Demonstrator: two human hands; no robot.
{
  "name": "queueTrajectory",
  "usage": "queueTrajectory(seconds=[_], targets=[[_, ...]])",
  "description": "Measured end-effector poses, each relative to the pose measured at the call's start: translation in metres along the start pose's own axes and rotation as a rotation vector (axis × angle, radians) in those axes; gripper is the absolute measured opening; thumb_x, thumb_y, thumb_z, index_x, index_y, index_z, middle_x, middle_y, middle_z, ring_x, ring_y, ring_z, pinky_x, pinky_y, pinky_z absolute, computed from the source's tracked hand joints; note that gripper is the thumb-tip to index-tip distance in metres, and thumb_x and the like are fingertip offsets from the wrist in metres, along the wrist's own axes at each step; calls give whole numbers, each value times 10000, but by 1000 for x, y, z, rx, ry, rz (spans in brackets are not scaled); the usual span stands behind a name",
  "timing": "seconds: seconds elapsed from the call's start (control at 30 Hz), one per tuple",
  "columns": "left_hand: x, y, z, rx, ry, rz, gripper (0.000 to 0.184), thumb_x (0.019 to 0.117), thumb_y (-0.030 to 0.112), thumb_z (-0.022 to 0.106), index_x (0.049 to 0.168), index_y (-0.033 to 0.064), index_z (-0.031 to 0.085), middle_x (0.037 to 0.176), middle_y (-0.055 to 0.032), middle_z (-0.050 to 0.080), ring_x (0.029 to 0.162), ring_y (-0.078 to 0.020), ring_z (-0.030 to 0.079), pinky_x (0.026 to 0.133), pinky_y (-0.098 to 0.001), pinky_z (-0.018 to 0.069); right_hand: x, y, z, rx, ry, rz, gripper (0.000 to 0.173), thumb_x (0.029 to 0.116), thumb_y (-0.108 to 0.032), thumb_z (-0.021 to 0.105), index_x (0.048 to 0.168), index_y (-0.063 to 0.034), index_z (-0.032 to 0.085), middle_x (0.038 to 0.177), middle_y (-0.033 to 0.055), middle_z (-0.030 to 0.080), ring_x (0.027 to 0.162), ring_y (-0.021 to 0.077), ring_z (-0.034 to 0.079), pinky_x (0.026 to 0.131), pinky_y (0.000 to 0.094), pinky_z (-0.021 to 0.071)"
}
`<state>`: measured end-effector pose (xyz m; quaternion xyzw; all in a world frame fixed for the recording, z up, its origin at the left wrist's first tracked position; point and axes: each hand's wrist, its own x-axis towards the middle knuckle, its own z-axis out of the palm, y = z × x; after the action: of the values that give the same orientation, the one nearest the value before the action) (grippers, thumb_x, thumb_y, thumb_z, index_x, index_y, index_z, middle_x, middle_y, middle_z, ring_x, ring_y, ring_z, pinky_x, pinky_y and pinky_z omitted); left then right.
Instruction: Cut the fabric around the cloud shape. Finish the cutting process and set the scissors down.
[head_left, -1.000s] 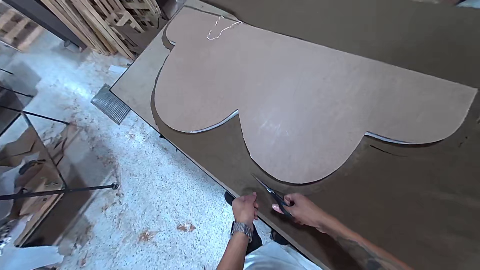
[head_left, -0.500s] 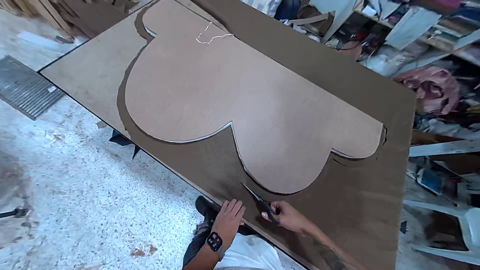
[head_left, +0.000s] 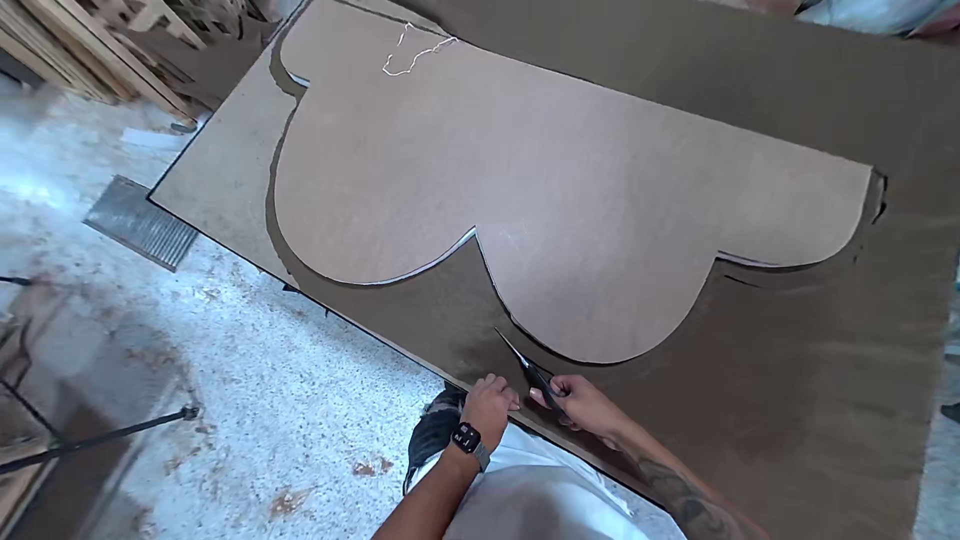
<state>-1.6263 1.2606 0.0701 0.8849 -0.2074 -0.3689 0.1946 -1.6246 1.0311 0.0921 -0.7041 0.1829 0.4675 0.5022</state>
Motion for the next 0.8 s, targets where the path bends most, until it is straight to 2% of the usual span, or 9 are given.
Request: queueTrajectory(seconds=[0.13, 0.23, 0.3, 0.37, 0.57, 0.63, 0.7, 0.73, 0.8], targets=[[4, -6, -16, -86, -80, -5, 280, 1044, 366, 560, 1158, 209, 761, 1268, -25, 689, 1274, -223, 585, 1110, -419, 459, 5, -19, 0, -61, 36, -3, 534, 850, -646, 732, 860, -128, 603, 735, 29, 551, 622, 156, 535, 590, 354, 470], [9, -18, -17, -162, -94, 15, 276, 1008, 438, 603, 1135, 270, 781, 1258, 49, 707, 1245, -149, 610, 1099, -398, 477, 8, -24, 3, -14, 53, -6, 508, 879, -610, 730, 863, -118, 605, 728, 45, 580, 600, 159, 577, 566, 339, 513], [12, -27, -17, -205, -108, 26, 265, 968, 483, 651, 1097, 304, 798, 1226, 90, 723, 1207, -99, 633, 1096, -383, 485, 9, -29, 9, -5, 64, -8, 516, 878, -621, 722, 867, -118, 605, 726, 38, 563, 602, 154, 554, 569, 343, 490], [15, -33, -21, -221, -152, 51, 252, 947, 491, 674, 1080, 321, 805, 1214, 102, 733, 1195, -81, 643, 1099, -385, 487, 11, -37, 13, -7, 49, 4, 536, 875, -644, 709, 914, -120, 605, 768, 36, 550, 656, 159, 538, 617, 361, 475], [23, -39, -42, -265, -302, 53, 276, 916, 529, 691, 1077, 334, 803, 1199, 102, 740, 1146, -86, 669, 1071, -434, 505, 17, -50, 22, 12, 92, 18, 515, 861, -633, 728, 871, -134, 600, 708, 25, 548, 591, 149, 540, 560, 343, 479], [27, -44, -47, -385, -314, 12, 297, 881, 535, 742, 1068, 315, 810, 1146, 87, 757, 1102, -76, 690, 1055, -424, 532, 20, -64, 22, -32, 97, 20, 510, 867, -630, 717, 880, -132, 609, 756, 32, 546, 680, 170, 536, 643, 388, 467], [28, -47, -48, -549, -332, -69, 302, 854, 495, 791, 1063, 278, 817, 1089, 86, 779, 1050, -52, 715, 1026, -390, 558, 24, -72, 28, 4, 102, 19, 487, 885, -600, 717, 876, -126, 607, 751, 37, 559, 670, 162, 550, 629, 368, 477], [27, -48, -47, -677, -343, -135, 298, 855, 433, 812, 1069, 225, 819, 1068, 63, 787, 1020, -61, 729, 998, -366, 575, 27, -71, 32, 40, 108, 17, 478, 891, -586, 721, 866, -123, 604, 725, 37, 571, 626, 154, 561, 588, 345, 487], [26, -48, -52, -1014, -397, -305, 306, 925, 268, 777, 1132, 44, 764, 1065, -70, 784, 979, -173, 757, 928, -376, 613, 32, -68, 34, 73, 119, 18, 486, 888, -589, 726, 857, -121, 597, 700, 43, 578, 582, 157, 569, 552, 339, 499]])
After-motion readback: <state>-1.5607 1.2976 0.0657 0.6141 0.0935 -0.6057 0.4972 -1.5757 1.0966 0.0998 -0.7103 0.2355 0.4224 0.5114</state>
